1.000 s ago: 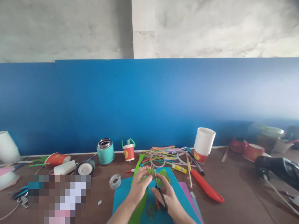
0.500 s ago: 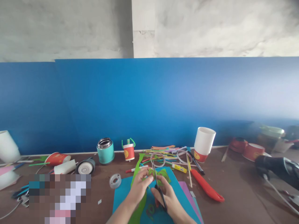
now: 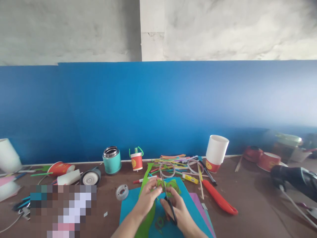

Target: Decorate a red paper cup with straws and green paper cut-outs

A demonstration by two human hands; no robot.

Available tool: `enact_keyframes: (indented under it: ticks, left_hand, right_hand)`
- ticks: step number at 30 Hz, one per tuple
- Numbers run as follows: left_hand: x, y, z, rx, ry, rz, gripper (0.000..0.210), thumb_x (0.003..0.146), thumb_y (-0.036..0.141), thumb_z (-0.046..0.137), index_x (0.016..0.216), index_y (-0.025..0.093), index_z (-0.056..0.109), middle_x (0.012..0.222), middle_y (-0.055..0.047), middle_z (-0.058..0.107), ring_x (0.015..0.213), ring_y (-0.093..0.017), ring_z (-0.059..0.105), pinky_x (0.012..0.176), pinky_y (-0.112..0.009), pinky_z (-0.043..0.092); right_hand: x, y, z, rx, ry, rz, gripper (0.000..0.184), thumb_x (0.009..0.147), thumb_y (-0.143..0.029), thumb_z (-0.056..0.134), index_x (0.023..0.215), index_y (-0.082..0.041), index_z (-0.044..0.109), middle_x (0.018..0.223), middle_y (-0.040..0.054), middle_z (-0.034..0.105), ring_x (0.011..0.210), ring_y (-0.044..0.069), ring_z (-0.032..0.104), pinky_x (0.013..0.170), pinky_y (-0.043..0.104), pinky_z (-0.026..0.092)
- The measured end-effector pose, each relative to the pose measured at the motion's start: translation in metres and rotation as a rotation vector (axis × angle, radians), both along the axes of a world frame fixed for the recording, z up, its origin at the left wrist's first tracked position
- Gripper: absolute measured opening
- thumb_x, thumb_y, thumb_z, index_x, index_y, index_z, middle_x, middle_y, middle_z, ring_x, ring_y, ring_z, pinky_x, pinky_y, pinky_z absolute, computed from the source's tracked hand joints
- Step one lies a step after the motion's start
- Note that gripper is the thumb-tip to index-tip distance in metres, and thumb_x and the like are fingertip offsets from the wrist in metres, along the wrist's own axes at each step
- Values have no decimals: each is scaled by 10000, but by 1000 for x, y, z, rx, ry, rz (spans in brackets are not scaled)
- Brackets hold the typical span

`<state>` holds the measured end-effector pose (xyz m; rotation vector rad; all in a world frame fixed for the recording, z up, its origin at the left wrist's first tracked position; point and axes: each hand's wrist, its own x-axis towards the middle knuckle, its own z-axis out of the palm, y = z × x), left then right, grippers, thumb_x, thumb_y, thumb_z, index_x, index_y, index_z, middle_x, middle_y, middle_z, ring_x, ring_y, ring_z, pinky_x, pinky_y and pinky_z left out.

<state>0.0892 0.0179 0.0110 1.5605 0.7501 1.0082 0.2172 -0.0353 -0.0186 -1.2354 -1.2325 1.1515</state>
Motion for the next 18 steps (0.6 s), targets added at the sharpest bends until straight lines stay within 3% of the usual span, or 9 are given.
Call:
enact_keyframes:
  ticks: [7,18]
  left_hand:
    - [-11,6,2,-57,54,-20,108,700,266,582,723,185,650,1135,-72,537,1140,-271,436,978,-354,316]
    - [-15,9,1,-74,56,-61,113,689,285,605,725,189,651,1152,-71,539,1168,-285,426,1016,-386,285]
  right_hand:
    - [0,0,2,-40,-33,20,518,696,-527,626,1011,-153,457,402,-113,415,328,55,332,324,168,231]
    - [-1,-1,2,-46,-37,30,512,689,-525,622,1001,-153,456,408,-111,428,317,53,337,313,162,242]
